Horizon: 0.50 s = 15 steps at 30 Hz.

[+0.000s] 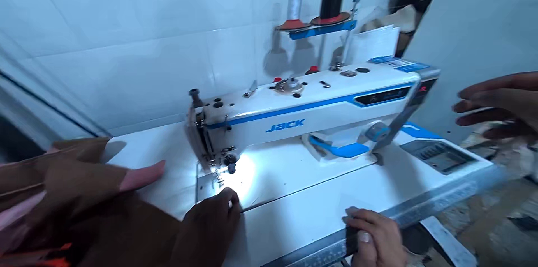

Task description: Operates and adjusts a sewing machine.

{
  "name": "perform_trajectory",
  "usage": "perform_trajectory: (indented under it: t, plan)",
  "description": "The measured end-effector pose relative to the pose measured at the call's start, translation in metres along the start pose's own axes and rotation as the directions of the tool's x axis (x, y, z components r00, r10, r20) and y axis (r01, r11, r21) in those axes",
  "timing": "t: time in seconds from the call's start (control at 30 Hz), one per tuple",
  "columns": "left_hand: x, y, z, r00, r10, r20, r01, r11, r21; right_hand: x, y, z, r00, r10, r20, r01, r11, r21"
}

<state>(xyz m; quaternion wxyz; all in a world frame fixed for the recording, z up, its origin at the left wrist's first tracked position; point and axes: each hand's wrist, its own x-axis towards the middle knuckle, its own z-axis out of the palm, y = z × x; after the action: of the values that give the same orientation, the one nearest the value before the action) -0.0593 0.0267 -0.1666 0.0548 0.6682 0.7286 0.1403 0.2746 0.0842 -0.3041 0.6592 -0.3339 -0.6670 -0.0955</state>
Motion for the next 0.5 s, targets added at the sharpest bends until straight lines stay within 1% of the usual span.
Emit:
perform_trajectory:
  t: [0.03,0.07,0.13,0.2,0.23,0.27,0.3,0.37,0.43,0.5]
  plan:
    - [-0.008,0.006,-0.008,0.997,-0.010,0.082,0.016,0.997,-0.075,-0.002,0.001,-0.001,1.000,0.007,0.009,-0.007,1.000,0.015]
    - [-0.015,0.003,-0.010,0.993,-0.002,0.120,0.016,0.992,-0.122,-0.003,0.004,-0.002,1.000,0.010,0.016,-0.010,0.999,0.032]
    - [-0.029,-0.011,-0.008,0.994,-0.002,0.105,0.024,0.977,-0.214,-0.003,0.012,-0.007,0.999,0.000,0.034,-0.003,0.998,0.070]
    - [-0.024,-0.009,-0.019,0.986,-0.136,0.093,0.158,0.945,-0.287,-0.003,0.016,-0.010,0.998,-0.016,0.056,0.011,0.996,0.091]
    - [-0.018,-0.003,-0.028,0.975,-0.212,0.071,0.224,0.921,-0.319,-0.004,0.017,-0.011,0.998,-0.020,0.062,0.014,0.996,0.091]
    - [-0.015,-0.001,-0.032,0.964,-0.266,0.029,0.258,0.894,-0.366,-0.004,0.017,-0.011,0.998,-0.015,0.067,0.009,0.996,0.088]
    - [-0.015,-0.013,-0.029,0.957,-0.290,-0.025,0.253,0.872,-0.419,-0.006,0.016,-0.012,0.998,-0.006,0.070,0.000,0.997,0.082]
    - [-0.015,-0.046,-0.015,0.950,-0.283,-0.131,0.174,0.829,-0.532,-0.005,0.016,-0.011,0.998,0.010,0.069,-0.016,0.997,0.082]
    - [-0.013,-0.052,-0.008,0.944,-0.284,-0.170,0.149,0.824,-0.546,-0.002,0.015,-0.011,0.996,0.039,0.086,-0.045,0.996,0.079]
    - [-0.006,-0.053,0.000,0.932,-0.298,-0.206,0.158,0.845,-0.511,0.009,0.015,-0.012,0.987,0.091,0.129,-0.100,0.993,0.068]
